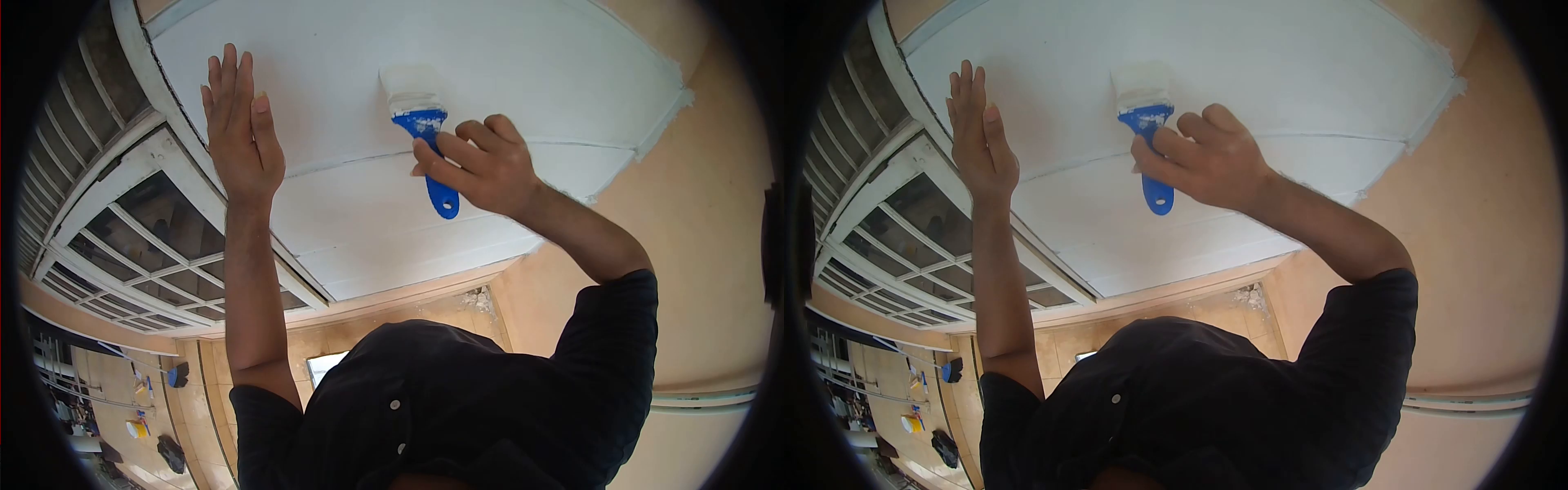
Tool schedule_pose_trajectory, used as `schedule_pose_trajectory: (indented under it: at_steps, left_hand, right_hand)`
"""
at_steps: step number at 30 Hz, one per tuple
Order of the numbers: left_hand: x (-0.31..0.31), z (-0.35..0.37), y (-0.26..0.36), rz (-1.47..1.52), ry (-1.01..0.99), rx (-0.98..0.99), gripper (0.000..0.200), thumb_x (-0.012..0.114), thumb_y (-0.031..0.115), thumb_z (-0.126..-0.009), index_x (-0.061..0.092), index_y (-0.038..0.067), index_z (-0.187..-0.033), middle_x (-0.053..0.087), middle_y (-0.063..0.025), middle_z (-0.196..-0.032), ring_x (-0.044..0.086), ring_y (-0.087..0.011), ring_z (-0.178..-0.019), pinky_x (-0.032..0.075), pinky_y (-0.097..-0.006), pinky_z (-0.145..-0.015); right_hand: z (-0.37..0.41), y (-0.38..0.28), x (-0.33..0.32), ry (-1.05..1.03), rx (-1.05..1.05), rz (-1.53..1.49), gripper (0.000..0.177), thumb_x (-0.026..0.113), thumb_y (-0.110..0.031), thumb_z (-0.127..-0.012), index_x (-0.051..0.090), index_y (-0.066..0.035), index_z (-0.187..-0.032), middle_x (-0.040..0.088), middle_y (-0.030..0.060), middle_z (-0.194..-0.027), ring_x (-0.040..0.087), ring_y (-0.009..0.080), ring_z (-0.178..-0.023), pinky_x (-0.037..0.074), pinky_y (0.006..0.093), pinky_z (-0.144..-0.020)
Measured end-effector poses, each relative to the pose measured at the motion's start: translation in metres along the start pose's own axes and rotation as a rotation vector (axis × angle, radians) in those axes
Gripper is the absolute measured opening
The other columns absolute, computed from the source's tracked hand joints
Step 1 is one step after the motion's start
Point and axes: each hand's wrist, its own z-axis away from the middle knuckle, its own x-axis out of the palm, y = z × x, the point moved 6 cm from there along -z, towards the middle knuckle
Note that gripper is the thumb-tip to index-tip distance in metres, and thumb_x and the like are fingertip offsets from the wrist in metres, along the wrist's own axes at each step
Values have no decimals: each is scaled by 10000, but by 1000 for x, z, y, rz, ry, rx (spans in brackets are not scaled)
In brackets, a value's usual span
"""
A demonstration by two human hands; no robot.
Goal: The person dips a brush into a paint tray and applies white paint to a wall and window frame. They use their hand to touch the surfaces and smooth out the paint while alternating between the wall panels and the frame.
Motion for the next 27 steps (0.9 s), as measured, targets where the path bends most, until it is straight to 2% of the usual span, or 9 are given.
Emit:
schedule_pose_trajectory:
  at_steps: [3, 6, 10, 13, 19, 20, 21, 23, 27]
  left_hand:
    - [0, 1, -2, -17, -7, 1, 513, 305, 325, -1134, 516, 44, -1508, 473, -156, -1594, 330, -368, -1539, 217, -540, -1265]
    - [-4, 0, -3, -19, -11, 2, 493, 332, 308, -1130, 525, 49, -1501, 470, -145, -1599, 327, -363, -1542, 215, -551, -1261]
    - [-8, -3, 1, -6, -10, -14, 469, 367, 289, -1125, 537, 55, -1494, 473, -138, -1600, 326, -357, -1545, 214, -559, -1256]
    - [-13, -2, -3, -4, 10, 1, 464, 374, 282, -1122, 538, 62, -1496, 472, -139, -1600, 325, -350, -1547, 216, -552, -1257]
    - [-24, 7, -12, -22, 27, -36, 457, 385, 259, -1117, 534, 61, -1501, 476, -132, -1599, 334, -341, -1544, 208, -550, -1258]
    - [-26, 8, -12, -35, 38, -41, 457, 385, 259, -1117, 534, 61, -1501, 476, -132, -1599, 334, -341, -1544, 208, -550, -1258]
    - [-28, 8, -13, -50, 28, -48, 455, 391, 257, -1115, 534, 64, -1501, 486, -125, -1593, 344, -335, -1540, 207, -549, -1258]
    - [-31, 7, -16, -78, 46, -55, 452, 397, 255, -1114, 535, 66, -1501, 495, -119, -1588, 354, -328, -1537, 206, -548, -1259]
    - [-36, 2, -11, -29, 46, -110, 441, 441, 263, -1104, 547, 87, -1494, 556, -101, -1538, 416, -309, -1504, 191, -559, -1258]
  right_hand:
    - [19, -29, 19, -399, 203, -439, 244, 753, -374, -929, 707, -202, -1095, 658, -62, -869, 601, 109, -767, 397, 310, -730]
    - [0, -16, 46, -520, 437, -716, 249, 706, -395, -970, 719, -181, -1098, 697, -36, -868, 632, 145, -798, 410, 345, -783]
    - [-85, 42, 58, -326, 443, -552, 371, 645, -470, -999, 728, -108, -1002, 691, 61, -763, 635, 261, -682, 423, 388, -756]
    - [-142, 62, 11, 23, 265, -326, 263, 762, -316, -943, 732, -95, -1084, 730, 63, -837, 636, 170, -704, 406, 331, -699]
    - [-154, 52, -26, 424, 22, -77, 234, 757, -338, -938, 744, -112, -996, 687, 15, -780, 518, 140, -607, 300, 320, -638]
    - [-161, 42, -49, 273, 66, -62, 230, 767, -333, -933, 742, -108, -979, 689, 26, -786, 546, 139, -631, 327, 314, -652]
    - [-139, 55, -40, 482, -72, -49, 210, 826, -352, -871, 773, -198, -1003, 701, -51, -750, 656, 133, -730, 423, 313, -754]
    - [-125, 46, -51, 407, 4, -34, 326, 885, -300, -800, 762, -210, -1088, 692, -60, -807, 675, 134, -811, 422, 300, -767]
    - [-81, 24, -49, 355, 13, -41, 386, 827, -485, -819, 723, -310, -1147, 667, -75, -876, 608, 118, -762, 339, 336, -742]
